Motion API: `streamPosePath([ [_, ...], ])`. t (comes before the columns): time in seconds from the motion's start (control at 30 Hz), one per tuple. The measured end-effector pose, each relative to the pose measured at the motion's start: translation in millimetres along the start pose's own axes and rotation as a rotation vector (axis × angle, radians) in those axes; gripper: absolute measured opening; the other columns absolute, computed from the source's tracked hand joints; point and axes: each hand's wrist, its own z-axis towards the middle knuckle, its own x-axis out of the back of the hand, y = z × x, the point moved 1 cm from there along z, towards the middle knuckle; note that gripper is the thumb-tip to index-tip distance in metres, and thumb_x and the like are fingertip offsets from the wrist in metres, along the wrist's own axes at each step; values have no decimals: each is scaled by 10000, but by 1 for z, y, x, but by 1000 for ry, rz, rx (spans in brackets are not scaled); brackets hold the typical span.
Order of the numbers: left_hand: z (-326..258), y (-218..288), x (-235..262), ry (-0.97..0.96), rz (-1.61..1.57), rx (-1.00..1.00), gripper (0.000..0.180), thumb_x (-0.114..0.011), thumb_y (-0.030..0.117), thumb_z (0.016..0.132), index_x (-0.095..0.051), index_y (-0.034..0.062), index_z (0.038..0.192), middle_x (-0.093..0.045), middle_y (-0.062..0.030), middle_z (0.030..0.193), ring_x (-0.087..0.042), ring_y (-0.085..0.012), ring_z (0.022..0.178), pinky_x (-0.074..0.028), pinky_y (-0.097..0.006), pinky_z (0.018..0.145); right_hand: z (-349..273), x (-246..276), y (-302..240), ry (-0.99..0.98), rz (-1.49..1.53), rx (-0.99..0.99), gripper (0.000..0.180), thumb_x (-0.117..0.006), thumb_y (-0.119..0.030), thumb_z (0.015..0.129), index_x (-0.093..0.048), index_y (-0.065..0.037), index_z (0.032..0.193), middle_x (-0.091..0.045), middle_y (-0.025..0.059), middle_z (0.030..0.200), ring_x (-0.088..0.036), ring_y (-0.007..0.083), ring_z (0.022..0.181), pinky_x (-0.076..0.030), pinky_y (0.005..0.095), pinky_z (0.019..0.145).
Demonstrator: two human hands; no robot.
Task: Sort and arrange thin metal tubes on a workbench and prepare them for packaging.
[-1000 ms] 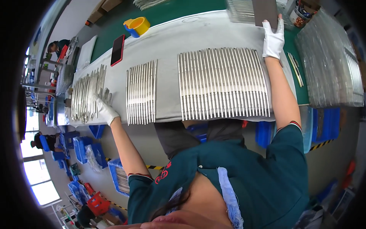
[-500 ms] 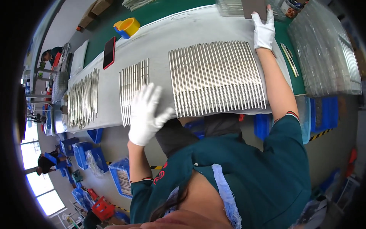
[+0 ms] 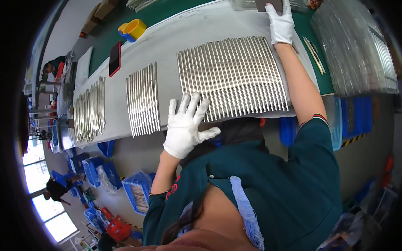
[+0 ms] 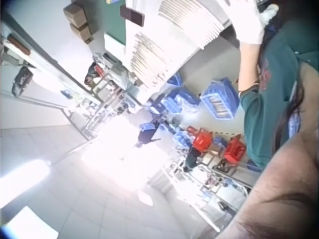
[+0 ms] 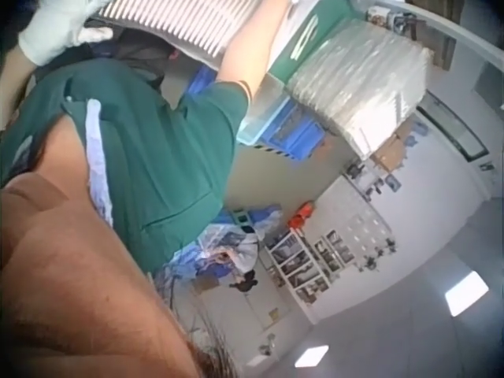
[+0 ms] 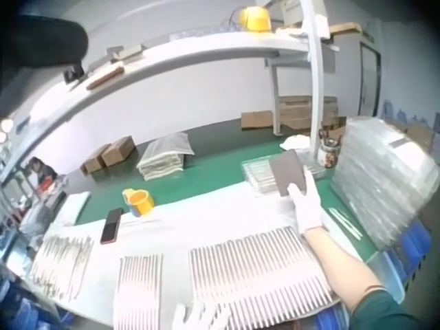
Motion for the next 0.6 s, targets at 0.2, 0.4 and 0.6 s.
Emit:
streamPosePath([
  [0.2,-10,6,5,33,-38,-2,874,-681,652,784,-485,107,1438,-515,-225,1422,-509,-422,1298,-313,-632,1089,-6,-4,-21,-52,-33,-65,667,-667,-148,927,-388,-53,1525,-554,176,1397,-543,257,1256,-418,318,1061],
  [0.4,-24,-23,24,102,152,241,901,-667,662,799,-500,31,1420,-542,-230,1406,-502,-411,1319,-280,-605,1127,-4,-3,-15,-51,39,-47,636,-664,-119,934,-399,-16,1503,-553,153,1386,-540,235,1244,-419,313,1058],
  [0.6,-36,-25,26,19,182,324,923,-627,714,793,-535,6,1377,-546,-235,1403,-503,-422,1312,-274,-600,1132,-1,-2,-16,-48,-24,-29,635,-666,-133,934,-404,-11,1499,-543,156,1404,-521,235,1269,-397,317,1076],
])
